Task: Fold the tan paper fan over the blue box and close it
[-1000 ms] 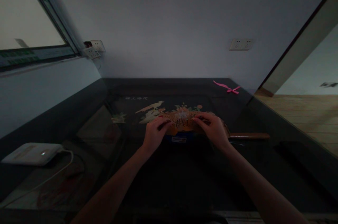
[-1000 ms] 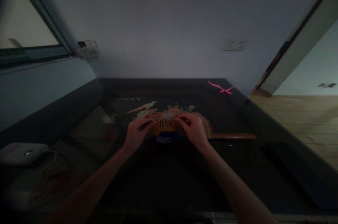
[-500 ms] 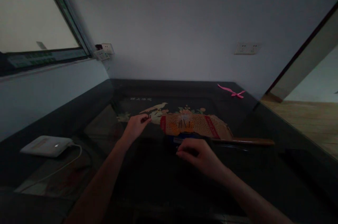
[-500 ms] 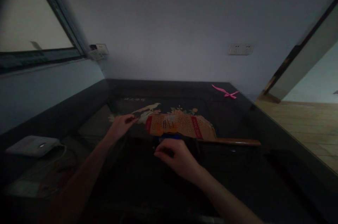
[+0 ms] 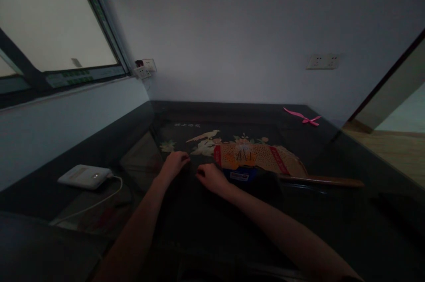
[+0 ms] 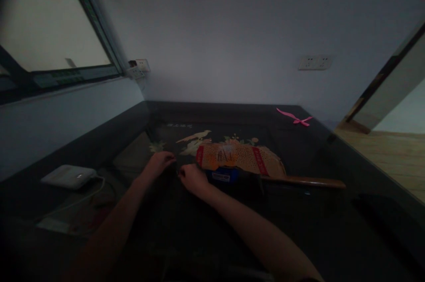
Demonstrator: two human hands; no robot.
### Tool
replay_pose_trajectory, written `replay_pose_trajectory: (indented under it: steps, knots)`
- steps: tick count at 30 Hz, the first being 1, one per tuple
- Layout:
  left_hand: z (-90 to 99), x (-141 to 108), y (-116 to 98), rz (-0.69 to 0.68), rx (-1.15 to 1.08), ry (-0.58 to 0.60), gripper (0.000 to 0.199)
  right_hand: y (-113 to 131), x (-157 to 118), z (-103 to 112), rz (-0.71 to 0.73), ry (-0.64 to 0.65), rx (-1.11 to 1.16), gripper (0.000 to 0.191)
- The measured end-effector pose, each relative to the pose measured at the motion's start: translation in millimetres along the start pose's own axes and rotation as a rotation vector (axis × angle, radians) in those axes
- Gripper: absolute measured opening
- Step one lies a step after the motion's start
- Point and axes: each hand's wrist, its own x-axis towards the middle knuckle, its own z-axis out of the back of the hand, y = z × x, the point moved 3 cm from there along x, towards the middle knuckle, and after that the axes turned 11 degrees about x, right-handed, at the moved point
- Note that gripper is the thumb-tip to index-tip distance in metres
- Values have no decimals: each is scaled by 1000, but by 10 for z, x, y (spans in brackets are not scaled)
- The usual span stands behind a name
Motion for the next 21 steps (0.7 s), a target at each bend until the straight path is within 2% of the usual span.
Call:
replay_pose_trajectory:
  steps: [4,9,16,21]
  knots:
    - [-45,29,76,45,-5,-18,14,48,327,-12,-104,-59,-64,29]
    - [-84,49,132,111,-1,-33,11,118,599,46,-183,-110,-155,32]
    - [-67,26,96,120,-3,-38,17,190,748,-8,-174,-107,-208,32]
    - [-66,16,99,123,-11,-46,19,136,782,7,-175,-111,-204,31]
